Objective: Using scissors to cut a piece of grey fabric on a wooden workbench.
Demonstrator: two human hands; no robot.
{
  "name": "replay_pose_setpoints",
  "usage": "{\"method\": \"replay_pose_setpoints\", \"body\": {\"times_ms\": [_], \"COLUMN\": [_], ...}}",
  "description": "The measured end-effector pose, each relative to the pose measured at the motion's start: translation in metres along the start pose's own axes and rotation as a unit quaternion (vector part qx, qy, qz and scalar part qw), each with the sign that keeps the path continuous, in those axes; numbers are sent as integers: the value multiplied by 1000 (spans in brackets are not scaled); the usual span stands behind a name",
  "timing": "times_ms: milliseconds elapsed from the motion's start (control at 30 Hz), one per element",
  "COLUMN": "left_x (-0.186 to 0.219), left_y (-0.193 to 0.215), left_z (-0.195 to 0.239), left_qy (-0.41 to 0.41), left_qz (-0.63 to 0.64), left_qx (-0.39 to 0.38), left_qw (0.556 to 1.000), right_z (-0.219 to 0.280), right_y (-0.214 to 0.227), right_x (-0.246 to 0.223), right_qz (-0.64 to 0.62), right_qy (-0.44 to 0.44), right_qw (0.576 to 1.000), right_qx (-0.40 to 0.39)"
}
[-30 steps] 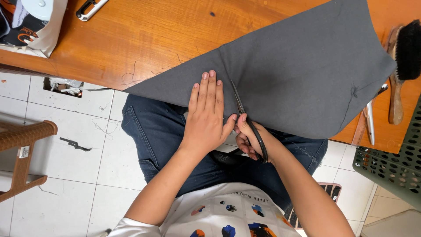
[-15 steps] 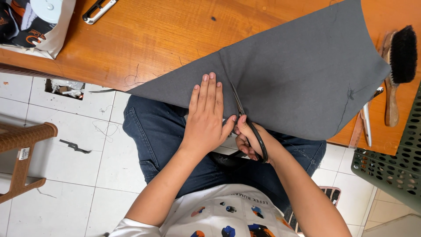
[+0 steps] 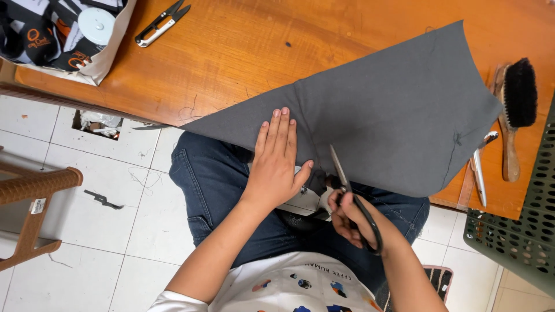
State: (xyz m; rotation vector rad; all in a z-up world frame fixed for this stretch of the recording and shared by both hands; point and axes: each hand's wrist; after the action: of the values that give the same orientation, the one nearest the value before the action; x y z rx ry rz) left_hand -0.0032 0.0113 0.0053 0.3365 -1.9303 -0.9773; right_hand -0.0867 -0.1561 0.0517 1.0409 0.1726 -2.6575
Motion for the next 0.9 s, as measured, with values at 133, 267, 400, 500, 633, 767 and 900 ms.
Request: {"method": "replay_pose_setpoints", "body": {"times_ms": [133, 267, 400, 500, 633, 767, 900], "left_x": [1, 3, -2, -6, -8, 4, 15], "left_y": [-1, -4, -5, -2, -3, -10, -17], "left_z": [0, -3, -11, -15, -20, -23, -19], "left_qy": [6, 9, 18, 19, -8, -26, -37], "left_qz": [75, 77, -4, -49, -63, -65, -56], "left_qx": [31, 62, 76, 36, -44, -55, -62], "left_qw": [997, 995, 997, 998, 997, 996, 996], "right_z": [7, 3, -12, -18, -16, -5, 10], "right_y": [23, 42, 68, 89, 107, 114, 113], "right_x": [32, -16, -23, -11, -1, 2, 11], "right_qz": [-60, 94, 334, 371, 347, 336, 322], "right_qy": [188, 180, -2, -11, -22, -69, -72], "right_qw": [970, 913, 816, 798, 804, 805, 805], "right_qx": [140, 354, 472, 476, 483, 484, 492]}}
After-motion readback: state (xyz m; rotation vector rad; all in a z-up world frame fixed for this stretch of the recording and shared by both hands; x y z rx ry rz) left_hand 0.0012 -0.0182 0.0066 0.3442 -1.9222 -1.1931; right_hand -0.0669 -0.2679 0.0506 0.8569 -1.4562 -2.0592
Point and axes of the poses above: each hand's wrist, its own z-axis away from the middle knuckle, its own y-axis out of the back of the hand, x = y × z, and after that the axes turned 11 degrees about z, right-handed
